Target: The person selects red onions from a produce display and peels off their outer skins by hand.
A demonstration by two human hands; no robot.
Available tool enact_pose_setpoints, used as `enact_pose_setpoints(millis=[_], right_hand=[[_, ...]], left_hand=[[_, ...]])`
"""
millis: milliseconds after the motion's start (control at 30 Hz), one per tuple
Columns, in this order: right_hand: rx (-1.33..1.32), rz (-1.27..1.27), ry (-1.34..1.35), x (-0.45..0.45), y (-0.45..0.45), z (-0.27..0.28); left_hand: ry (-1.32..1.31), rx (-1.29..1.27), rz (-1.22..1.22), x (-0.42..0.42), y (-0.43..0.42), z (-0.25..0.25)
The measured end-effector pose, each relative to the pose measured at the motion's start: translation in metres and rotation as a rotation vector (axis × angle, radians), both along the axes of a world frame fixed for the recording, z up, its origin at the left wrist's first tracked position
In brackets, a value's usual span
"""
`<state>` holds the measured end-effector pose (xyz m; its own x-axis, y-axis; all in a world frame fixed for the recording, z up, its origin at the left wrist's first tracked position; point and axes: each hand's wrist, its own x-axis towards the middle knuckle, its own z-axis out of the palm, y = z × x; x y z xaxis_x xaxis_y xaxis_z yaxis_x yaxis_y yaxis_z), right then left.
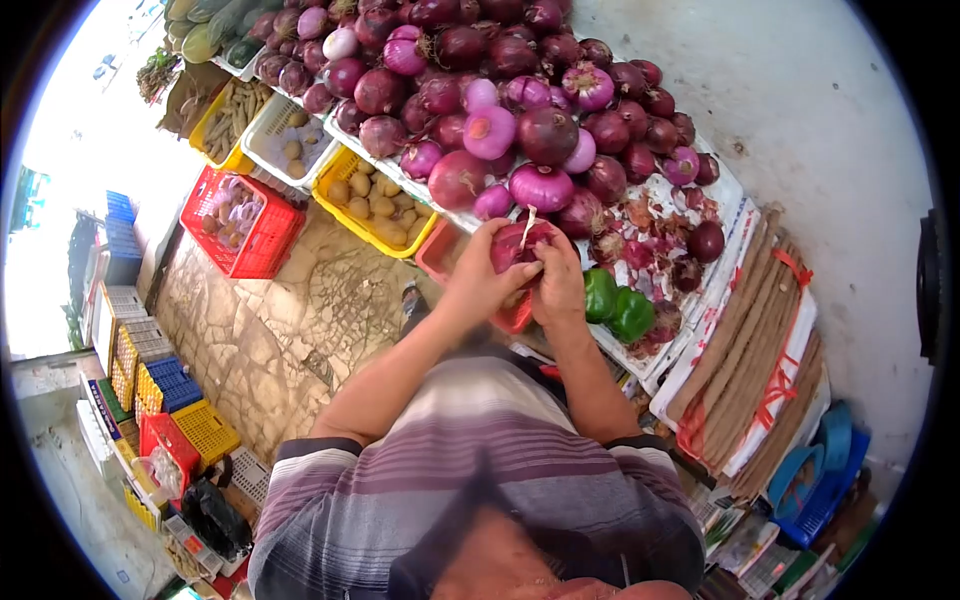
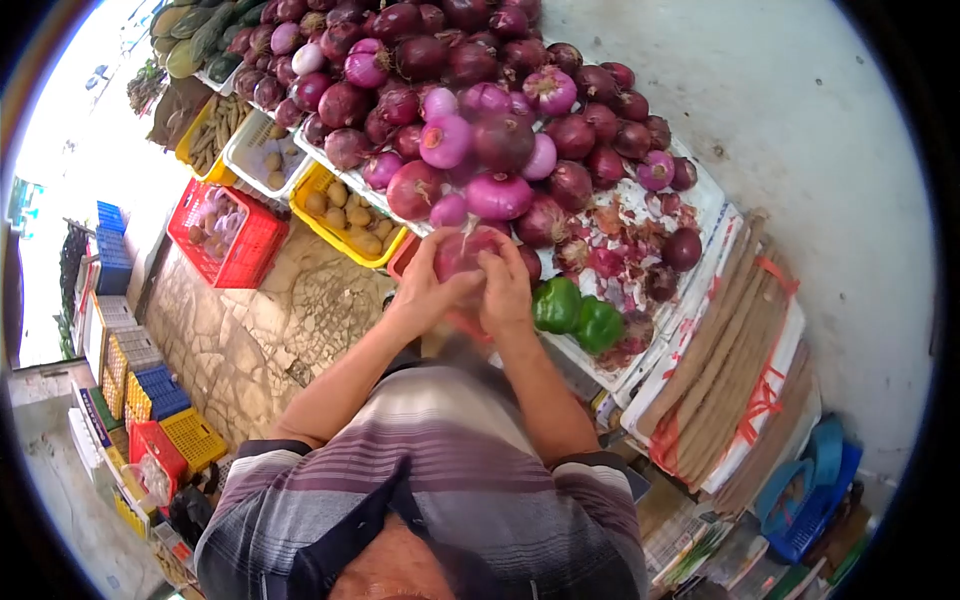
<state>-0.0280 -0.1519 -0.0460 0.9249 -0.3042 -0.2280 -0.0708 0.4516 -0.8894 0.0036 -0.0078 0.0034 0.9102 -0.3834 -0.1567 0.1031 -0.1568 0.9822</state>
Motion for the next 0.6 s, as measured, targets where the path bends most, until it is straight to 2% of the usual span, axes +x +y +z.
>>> enact_pose_setpoints(millis=[200, 233, 333, 467, 567, 600], right_hand=[[0.014, -0.009, 0.025, 0.001, 0.004, -0.006], [-0.04, 0.003, 0.007, 0.0, 0.003, -0.008], [0.057, 0.003, 0.014, 0.0, 0.006, 0.0], [0.049, 0.01, 0.022, 0.002, 0.005, -0.005], [-0.06, -0.028, -0.017, 0.002, 0.008, -0.005], [-0.117, 0.052, -0.043, -0.002, 0.007, 0.011]], left_hand=[[-0.097, 0.043, 0.024, -0.002, 0.003, -0.005], [-0.022, 0.025, 0.03, -0.004, 0.002, -0.001], [-0.133, 0.096, 0.049, -0.004, 0.004, -0.007], [-0.107, 0.059, 0.081, -0.009, 0.002, -0.005], [-0.14, -0.001, 0.062, -0.001, 0.004, -0.031], [-0.114, -0.022, 0.032, 0.002, 0.004, -0.033]])
